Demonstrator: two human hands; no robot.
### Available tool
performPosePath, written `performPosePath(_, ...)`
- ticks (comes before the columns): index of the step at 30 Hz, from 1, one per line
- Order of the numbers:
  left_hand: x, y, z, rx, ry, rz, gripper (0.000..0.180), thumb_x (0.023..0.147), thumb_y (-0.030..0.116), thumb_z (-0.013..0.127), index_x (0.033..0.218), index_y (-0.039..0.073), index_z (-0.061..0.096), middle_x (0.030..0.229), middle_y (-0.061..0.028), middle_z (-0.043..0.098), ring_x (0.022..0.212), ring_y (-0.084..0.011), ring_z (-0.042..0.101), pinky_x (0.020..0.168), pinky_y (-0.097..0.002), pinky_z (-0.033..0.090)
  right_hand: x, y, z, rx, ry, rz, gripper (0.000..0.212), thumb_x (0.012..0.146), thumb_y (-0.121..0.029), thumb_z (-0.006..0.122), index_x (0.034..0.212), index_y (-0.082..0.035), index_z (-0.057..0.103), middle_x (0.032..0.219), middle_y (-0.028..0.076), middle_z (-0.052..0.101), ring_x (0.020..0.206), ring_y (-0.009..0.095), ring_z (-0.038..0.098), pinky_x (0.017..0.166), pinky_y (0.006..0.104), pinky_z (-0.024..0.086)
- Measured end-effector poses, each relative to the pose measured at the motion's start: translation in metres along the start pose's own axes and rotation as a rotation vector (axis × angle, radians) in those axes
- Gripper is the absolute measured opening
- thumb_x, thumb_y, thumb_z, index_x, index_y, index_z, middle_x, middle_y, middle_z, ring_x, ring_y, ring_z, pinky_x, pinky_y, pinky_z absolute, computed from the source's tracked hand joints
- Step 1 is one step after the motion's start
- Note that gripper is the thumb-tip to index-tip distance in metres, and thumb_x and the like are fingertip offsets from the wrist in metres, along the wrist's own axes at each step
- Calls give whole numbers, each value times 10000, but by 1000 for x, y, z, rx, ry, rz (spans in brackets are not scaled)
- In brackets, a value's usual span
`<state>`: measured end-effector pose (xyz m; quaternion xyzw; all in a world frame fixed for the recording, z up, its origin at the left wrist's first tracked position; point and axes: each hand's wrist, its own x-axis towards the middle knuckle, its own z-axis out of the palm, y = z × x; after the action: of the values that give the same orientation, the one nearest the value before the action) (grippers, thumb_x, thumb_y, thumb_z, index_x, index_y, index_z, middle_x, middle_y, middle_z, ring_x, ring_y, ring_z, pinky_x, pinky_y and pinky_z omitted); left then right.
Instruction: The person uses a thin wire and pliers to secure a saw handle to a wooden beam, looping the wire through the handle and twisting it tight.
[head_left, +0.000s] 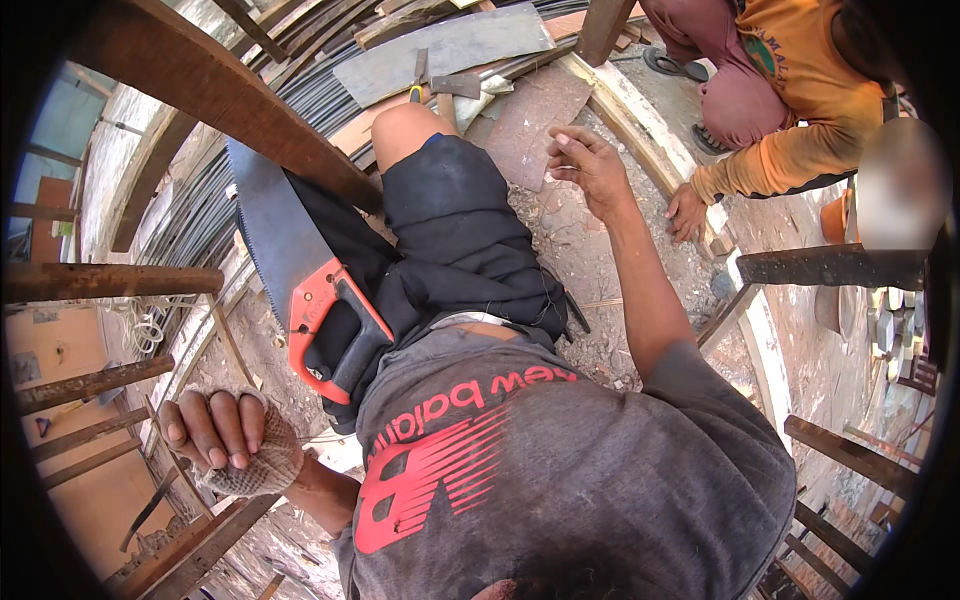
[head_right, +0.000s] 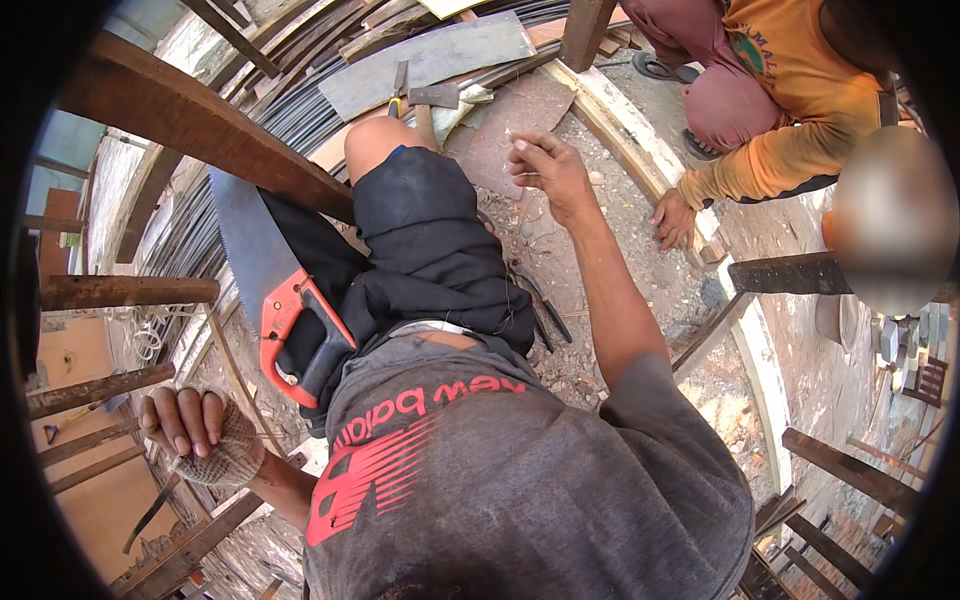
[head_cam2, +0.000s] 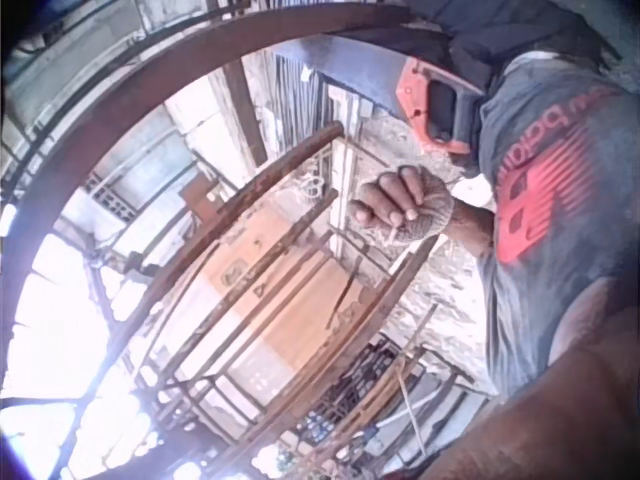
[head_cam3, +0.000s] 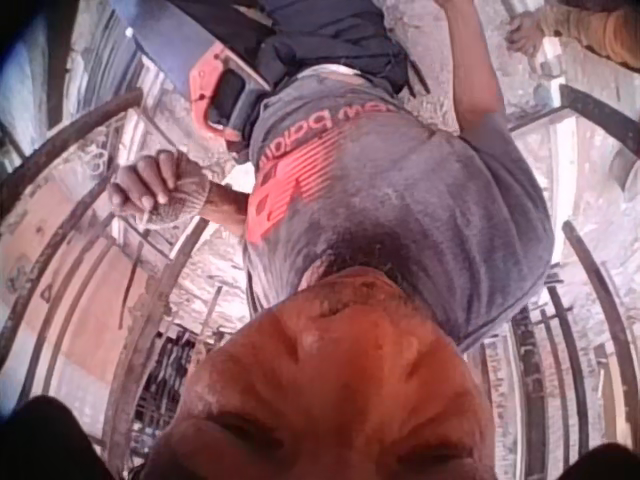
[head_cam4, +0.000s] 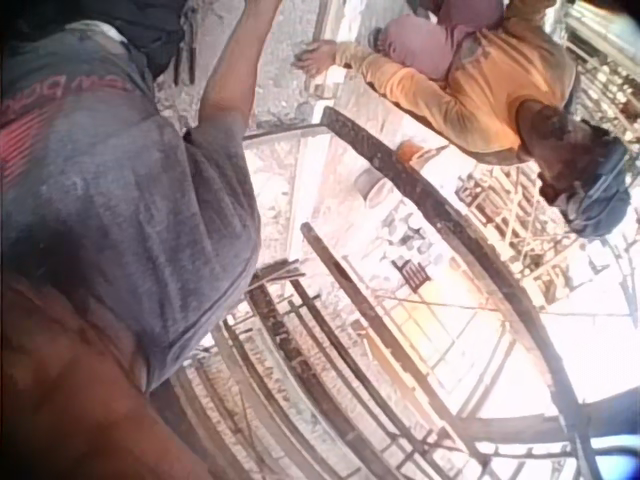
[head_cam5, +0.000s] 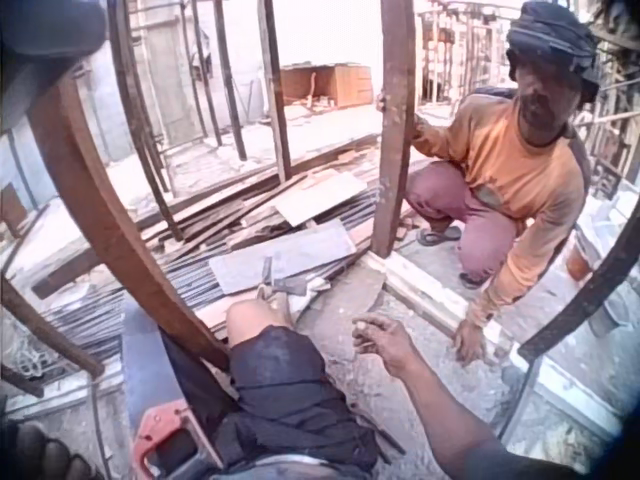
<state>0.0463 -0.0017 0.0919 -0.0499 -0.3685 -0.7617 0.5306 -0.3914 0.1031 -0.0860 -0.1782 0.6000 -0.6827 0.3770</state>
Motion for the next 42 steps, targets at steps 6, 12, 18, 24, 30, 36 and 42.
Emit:
performPosePath(6,1,107,21,425,37,428,255,1039,129,501,1150,-82,591,760,-44,445,556,-98,393,463,-239,358,-32,145,-83,-1530,-399,471,539,761,-386,796,1131,-8,693,1178,221,695,1105,383,665,926,476,541)
performPosePath(12,13,131,63,1200,-96,246,300,985,84,556,1228,-93,546,796,-71,523,603,-109,454,505,-242,369,-145,233,-90,-1493,-250,317,599,765,-307,793,1202,-14,506,1103,261,624,1014,434,666,847,509,557)
performPosePath(18,36,27,64,1490,-81,-623,204,952,162,642,1040,-22,638,776,-41,636,643,-95,549,562,-242,419,-147,240,-116,-1449,-160,140,496,792,-245,748,1123,-3,469,1106,319,585,929,510,652,792,548,544)
performPosePath(24,10,-16,3,1109,150,-856,178,929,177,685,941,2,657,769,-15,633,679,-71,542,622,-239,439,-150,151,-170,212,-126,1004,378,867,-311,723,1021,-24,530,881,186,624,740,288,686,590,412,559)
performPosePath(30,10,-32,-6,1179,54,-793,97,933,102,660,937,5,654,764,-4,604,671,-78,543,613,-268,467,-149,42,-99,97,14,510,220,959,-216,686,1019,-57,546,869,105,642,718,245,680,616,359,596)
performPosePath(36,19,-26,-4,1370,-195,-674,83,893,79,673,922,5,648,769,-48,620,681,-134,581,639,-306,486,-122,-58,-47,-945,-361,-241,217,892,-161,764,991,-34,618,719,21,598,673,110,600,535,262,442)
performPosePath(42,27,-35,3,1466,-379,-577,81,859,31,656,939,17,657,813,-117,668,744,-245,655,678,-365,513,-126,-91,40,-1037,-809,-704,364,707,-14,796,1048,-64,680,932,129,657,936,329,658,881,425,520)
